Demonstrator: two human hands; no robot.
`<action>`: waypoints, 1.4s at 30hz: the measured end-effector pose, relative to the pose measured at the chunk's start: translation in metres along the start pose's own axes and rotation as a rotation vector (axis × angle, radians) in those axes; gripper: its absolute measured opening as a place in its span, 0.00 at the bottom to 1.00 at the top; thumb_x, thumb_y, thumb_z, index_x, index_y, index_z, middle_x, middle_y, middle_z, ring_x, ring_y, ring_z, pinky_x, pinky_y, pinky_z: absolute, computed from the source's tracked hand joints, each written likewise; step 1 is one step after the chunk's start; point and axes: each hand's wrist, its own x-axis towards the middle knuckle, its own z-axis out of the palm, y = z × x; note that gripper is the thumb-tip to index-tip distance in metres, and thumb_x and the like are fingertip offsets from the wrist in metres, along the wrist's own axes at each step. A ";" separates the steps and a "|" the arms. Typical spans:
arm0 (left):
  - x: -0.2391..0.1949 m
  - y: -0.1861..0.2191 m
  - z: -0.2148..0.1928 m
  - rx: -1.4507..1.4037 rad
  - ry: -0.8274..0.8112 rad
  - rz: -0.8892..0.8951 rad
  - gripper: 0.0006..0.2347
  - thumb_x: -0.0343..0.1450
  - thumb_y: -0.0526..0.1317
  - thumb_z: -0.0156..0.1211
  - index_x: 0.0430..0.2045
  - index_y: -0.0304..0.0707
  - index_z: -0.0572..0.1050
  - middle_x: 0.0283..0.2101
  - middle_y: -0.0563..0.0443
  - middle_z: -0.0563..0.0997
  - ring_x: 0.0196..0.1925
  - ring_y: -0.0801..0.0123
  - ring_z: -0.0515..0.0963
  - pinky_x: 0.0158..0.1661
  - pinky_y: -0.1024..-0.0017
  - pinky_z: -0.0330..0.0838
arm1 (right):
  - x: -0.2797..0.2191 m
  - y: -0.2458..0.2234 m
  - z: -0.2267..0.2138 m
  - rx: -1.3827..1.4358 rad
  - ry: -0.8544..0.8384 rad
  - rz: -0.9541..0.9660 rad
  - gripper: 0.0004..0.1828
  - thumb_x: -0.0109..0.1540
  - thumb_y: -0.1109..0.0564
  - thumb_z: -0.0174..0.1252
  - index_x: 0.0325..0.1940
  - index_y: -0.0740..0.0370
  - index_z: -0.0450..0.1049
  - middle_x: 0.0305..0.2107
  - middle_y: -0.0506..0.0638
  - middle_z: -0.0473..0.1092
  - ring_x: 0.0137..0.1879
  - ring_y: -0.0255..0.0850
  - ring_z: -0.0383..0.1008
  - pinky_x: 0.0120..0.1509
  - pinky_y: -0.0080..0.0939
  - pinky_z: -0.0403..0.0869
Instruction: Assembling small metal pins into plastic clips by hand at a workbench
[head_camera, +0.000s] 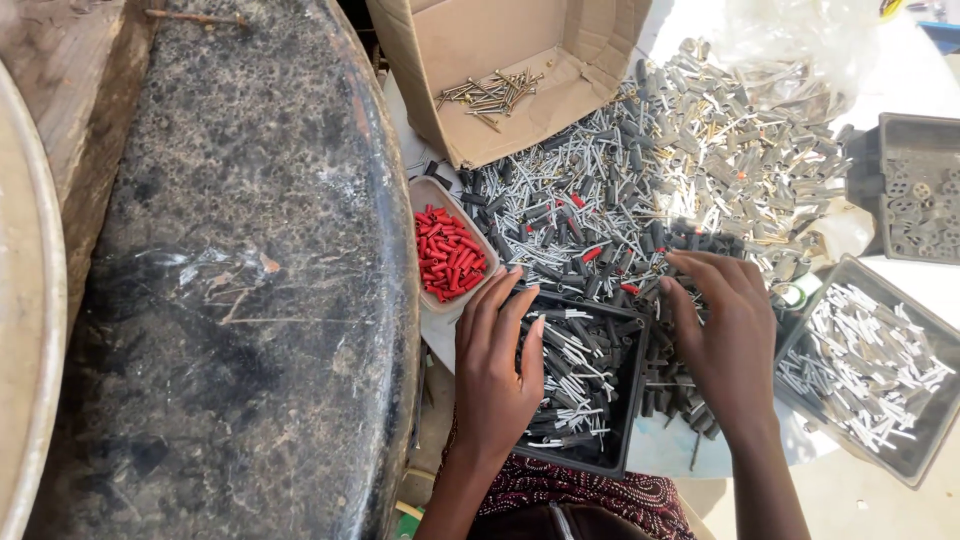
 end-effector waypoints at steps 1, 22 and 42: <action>0.007 0.001 0.007 -0.003 0.000 0.000 0.12 0.78 0.33 0.51 0.54 0.31 0.73 0.61 0.41 0.73 0.67 0.51 0.71 0.66 0.55 0.67 | 0.007 0.000 0.004 -0.003 0.000 0.001 0.14 0.69 0.55 0.58 0.55 0.64 0.80 0.50 0.55 0.77 0.56 0.52 0.71 0.57 0.52 0.69; 0.052 -0.039 0.088 0.258 -0.145 -0.008 0.16 0.71 0.32 0.60 0.54 0.35 0.73 0.57 0.39 0.71 0.65 0.48 0.68 0.59 0.51 0.66 | 0.032 0.003 0.069 0.010 -0.065 -0.040 0.15 0.61 0.49 0.67 0.50 0.52 0.80 0.41 0.49 0.71 0.48 0.53 0.71 0.47 0.53 0.72; 0.050 -0.034 0.081 -0.090 -0.026 0.061 0.07 0.74 0.38 0.61 0.45 0.46 0.78 0.47 0.57 0.81 0.59 0.63 0.76 0.59 0.59 0.67 | 0.032 -0.014 0.029 0.323 0.146 0.130 0.06 0.69 0.52 0.66 0.44 0.53 0.84 0.29 0.50 0.70 0.39 0.41 0.67 0.45 0.43 0.69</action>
